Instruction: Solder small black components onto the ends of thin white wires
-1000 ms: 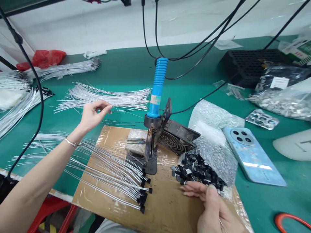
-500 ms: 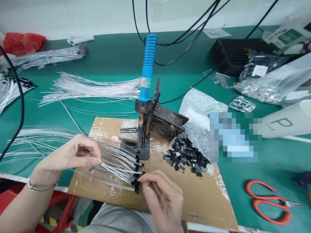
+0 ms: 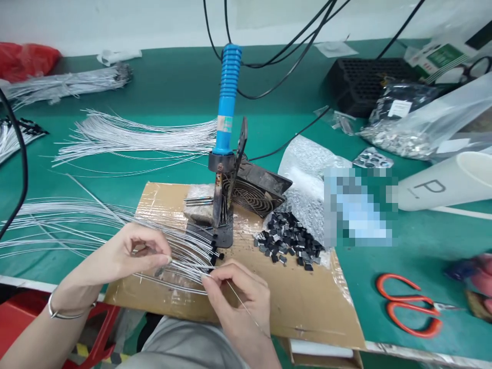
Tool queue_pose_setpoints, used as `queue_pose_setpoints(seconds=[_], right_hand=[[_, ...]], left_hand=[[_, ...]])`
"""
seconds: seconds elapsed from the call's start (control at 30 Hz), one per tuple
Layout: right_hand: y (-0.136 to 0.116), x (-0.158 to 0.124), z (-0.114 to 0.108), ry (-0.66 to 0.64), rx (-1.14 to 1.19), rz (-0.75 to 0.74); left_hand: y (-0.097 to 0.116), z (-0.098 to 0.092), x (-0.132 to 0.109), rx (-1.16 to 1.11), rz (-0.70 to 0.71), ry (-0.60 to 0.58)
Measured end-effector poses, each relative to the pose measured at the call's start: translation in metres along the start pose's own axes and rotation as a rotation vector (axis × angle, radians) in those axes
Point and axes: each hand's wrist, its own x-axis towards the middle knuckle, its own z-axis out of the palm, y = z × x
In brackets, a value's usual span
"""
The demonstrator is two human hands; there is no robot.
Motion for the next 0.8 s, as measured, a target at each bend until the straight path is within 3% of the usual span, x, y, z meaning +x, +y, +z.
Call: queue_pose_setpoints(seconds=[0.2,0.6,0.7,0.8], right_hand=[[-0.002,0.003,-0.006,-0.113,0.065,0.051],[-0.006,0.003,-0.003,-0.066,-0.12,-0.03],[-0.005,0.002,-0.004,-0.077,-0.128,-0.094],[-0.002,-0.002,-0.005,-0.076,-0.126,-0.138]], left_hand=[[-0.001,0.001,-0.001,-0.015,-0.044,-0.007],[-0.003,0.002,-0.004,0.063,-0.039,-0.021],[0.004,0.01,-0.007,0.19,-0.036,0.006],[0.014,0.031,-0.01,0.339,0.007,-0.007]])
